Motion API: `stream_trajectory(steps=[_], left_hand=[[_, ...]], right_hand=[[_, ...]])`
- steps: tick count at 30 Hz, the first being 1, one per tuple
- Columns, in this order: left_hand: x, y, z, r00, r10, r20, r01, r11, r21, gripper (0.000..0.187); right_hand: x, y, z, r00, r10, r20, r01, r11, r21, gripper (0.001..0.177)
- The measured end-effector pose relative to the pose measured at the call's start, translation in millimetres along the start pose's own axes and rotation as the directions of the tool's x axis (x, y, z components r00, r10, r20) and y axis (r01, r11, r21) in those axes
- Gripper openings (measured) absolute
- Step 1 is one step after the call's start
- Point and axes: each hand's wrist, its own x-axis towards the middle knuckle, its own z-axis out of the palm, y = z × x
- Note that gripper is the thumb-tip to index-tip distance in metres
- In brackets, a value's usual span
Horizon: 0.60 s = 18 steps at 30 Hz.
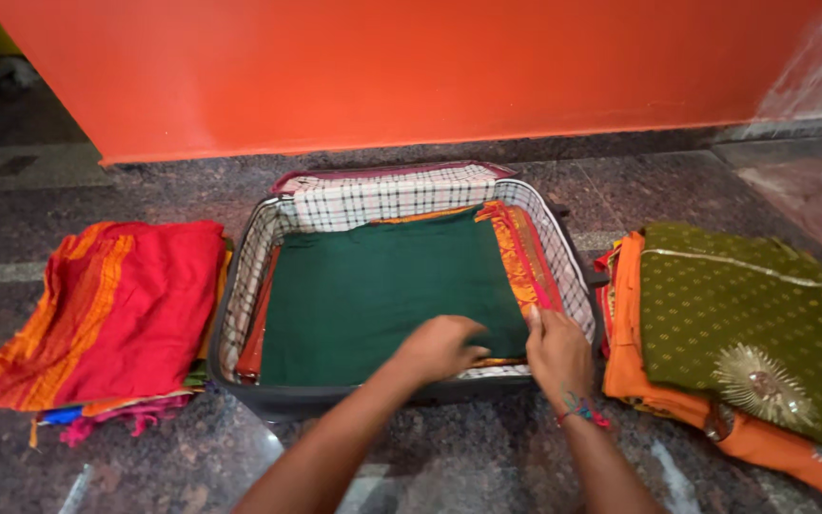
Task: The person folds and organizes various colorful fabrics and garments by hand, placing them neatly into a suitcase.
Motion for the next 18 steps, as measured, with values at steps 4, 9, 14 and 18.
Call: stream_trajectory(steps=[4,9,14,18], left_hand=[[46,35,36,0.93,-0.257,0.265,0.214,0.96,0.179,0.049],[70,14,60,0.875,-0.329,0.355,0.233,0.929,0.286,0.056],[75,-68,115,0.896,-0.378,0.234,0.373,0.925,0.064,0.047],[81,-101,132,0.775,-0.625,0.098,0.618,0.714,-0.33,0.042]], right_hand=[[3,4,-3,0.993,0.101,-0.056,-0.094,0.989,0.11,0.044],[-5,-3,-22,0.987,0.132,-0.086,-0.079,0.885,0.459,0.041],[-2,-10,-21,0.98,0.155,-0.125,-0.09,0.906,0.413,0.039],[-3,-16,-16,0.982,0.173,-0.079,-0.156,0.971,0.183,0.048]])
